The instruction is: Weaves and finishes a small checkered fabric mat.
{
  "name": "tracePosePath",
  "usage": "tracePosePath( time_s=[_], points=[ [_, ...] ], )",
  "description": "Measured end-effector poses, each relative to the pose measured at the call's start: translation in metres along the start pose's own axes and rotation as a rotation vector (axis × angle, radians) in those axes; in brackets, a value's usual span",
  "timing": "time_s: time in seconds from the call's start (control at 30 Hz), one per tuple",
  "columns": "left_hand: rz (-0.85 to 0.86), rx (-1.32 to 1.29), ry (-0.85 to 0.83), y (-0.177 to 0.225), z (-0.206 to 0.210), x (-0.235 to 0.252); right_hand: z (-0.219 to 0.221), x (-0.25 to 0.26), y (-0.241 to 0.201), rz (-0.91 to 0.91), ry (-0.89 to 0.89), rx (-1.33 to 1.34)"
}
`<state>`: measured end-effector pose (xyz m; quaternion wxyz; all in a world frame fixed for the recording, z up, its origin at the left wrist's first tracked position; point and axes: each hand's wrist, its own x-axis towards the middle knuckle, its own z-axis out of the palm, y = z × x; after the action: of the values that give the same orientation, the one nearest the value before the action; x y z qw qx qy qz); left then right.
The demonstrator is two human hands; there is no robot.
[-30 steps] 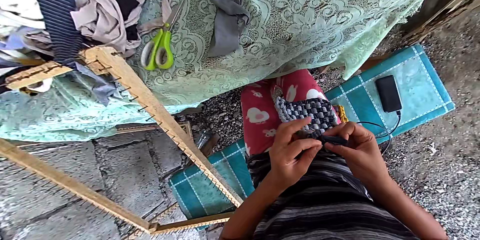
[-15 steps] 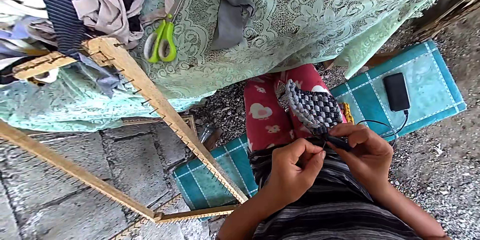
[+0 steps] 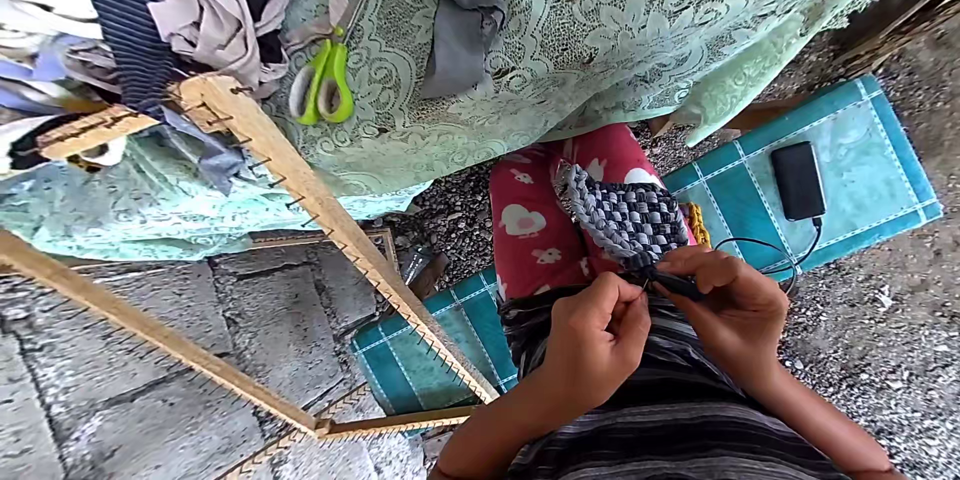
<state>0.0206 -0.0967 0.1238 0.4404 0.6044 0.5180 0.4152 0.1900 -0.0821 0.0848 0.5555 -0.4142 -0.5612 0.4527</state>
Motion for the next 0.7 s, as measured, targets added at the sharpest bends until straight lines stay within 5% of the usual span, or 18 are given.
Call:
tracePosePath(
  time_s=[0.27,0.7],
  points=[
    [-0.069,-0.004,-0.028,0.006,-0.005,0.001,0.007,0.0,-0.003,-0.203,-0.031,-0.234],
    [-0.206,-0.222,-0.126,0.005,-0.026,0.002,0.009,-0.001,-0.004,-0.302,-0.117,-0.239]
  ],
)
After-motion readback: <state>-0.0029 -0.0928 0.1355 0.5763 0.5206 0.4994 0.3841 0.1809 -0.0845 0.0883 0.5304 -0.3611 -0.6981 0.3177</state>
